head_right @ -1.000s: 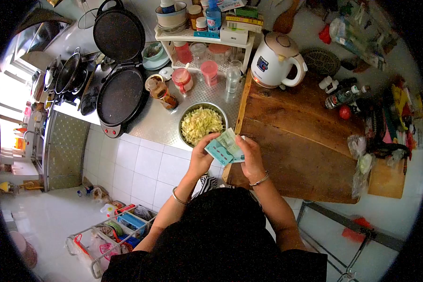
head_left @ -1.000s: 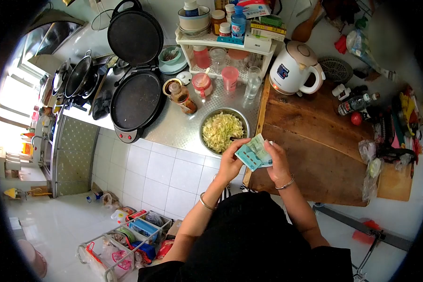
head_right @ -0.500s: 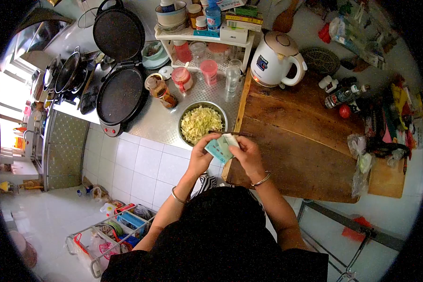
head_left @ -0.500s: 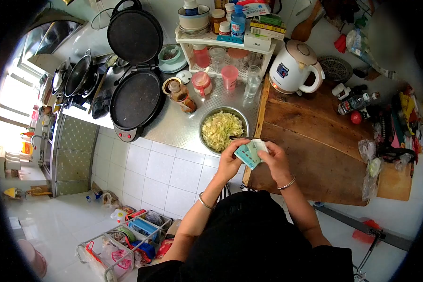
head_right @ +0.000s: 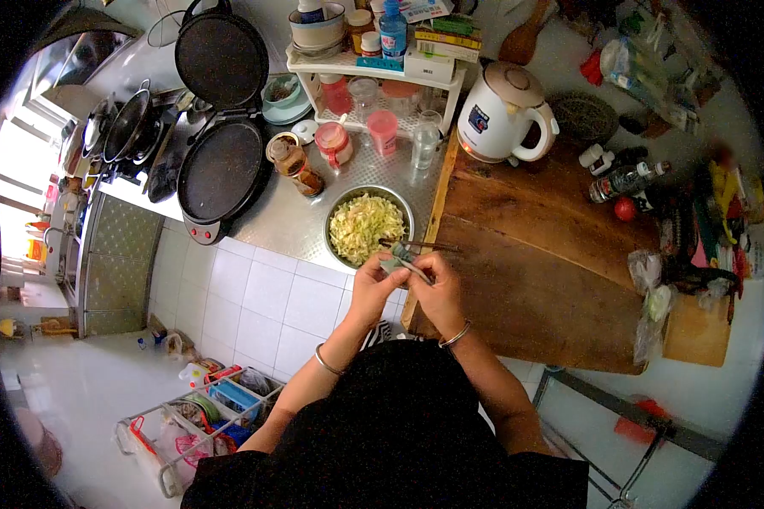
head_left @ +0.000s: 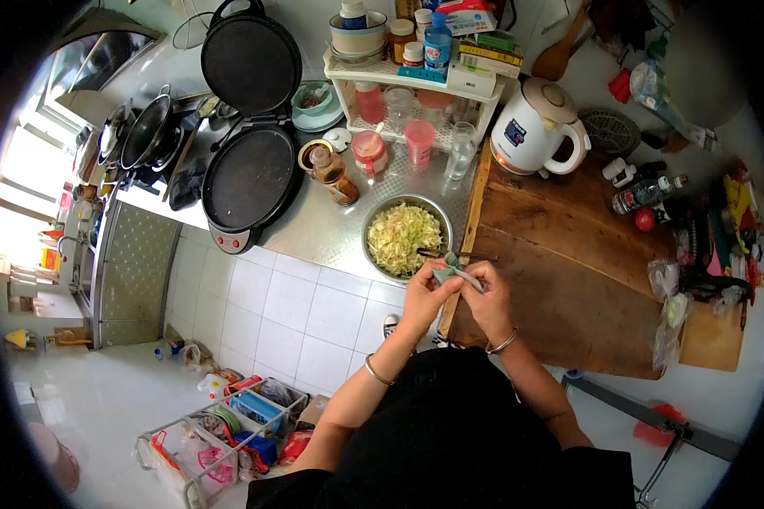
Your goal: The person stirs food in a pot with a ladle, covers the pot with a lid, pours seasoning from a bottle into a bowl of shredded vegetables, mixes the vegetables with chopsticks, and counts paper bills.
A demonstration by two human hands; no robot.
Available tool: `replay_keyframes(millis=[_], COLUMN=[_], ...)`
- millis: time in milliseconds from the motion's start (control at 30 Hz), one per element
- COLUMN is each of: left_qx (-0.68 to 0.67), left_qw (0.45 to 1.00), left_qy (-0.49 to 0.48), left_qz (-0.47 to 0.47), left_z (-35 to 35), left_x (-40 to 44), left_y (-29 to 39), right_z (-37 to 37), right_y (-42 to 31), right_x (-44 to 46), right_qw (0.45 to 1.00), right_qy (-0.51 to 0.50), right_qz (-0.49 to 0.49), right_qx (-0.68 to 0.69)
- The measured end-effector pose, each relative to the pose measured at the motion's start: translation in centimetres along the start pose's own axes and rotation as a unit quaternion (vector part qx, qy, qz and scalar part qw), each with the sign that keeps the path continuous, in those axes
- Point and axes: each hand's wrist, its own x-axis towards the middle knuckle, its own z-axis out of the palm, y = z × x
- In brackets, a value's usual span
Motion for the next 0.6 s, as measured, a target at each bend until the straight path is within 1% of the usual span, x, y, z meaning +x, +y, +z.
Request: replay_keyframes(millis=[33, 67, 100, 133, 167, 233, 333, 433, 600], left_qx=[-0.018, -0.088, -0.088, -0.083, -0.077, -0.078, -0.071, -0.085, -0.091], left_qw=[1.0, 0.994, 0.994, 0.994, 0.993, 0.994, 0.995, 0.993, 0.993], left_qy=[-0.002, 0.029, 0.03, 0.043, 0.056, 0.05, 0.051, 0.055, 0.054], left_qz=[-0.013, -0.064, -0.062, -0.064, -0.067, -0.054, -0.053, -0.056, -0.047], left_z=[-0.3, -0.6, -1.2, -1.8, -2.1, -1.9, -1.8, -1.8, -2.1], left_x=[0.2, 0.3, 0.5, 0.6, 0.6, 0.6, 0.6, 0.5, 0.5], left_y=[0.3, 0.7, 1.1, 1.5, 1.6, 1.9, 2.3, 2.2, 1.5], right_z=[-0.3, -0.8, -1.0, -1.1, -1.2, -1.4, -1.5, -1.2, -1.2], right_y=[-0.1, -0.3, -0.4, -0.5, -0.3, 0.3, 0.5, 0.1, 0.7], right_x=[0.1, 0.4, 0.8, 1.5, 1.6, 1.7, 1.8, 1.9, 1.8], right_qw=[1.0, 0.995, 0.98, 0.952, 0.952, 0.94, 0.935, 0.926, 0.928], right_qy=[0.0, 0.033, 0.065, 0.084, 0.083, 0.063, 0.058, 0.061, 0.055], right_qz=[-0.001, 0.058, 0.116, 0.139, 0.139, 0.172, 0.185, 0.187, 0.19], right_qx=[0.0, 0.076, 0.151, 0.259, 0.259, 0.289, 0.297, 0.322, 0.316])
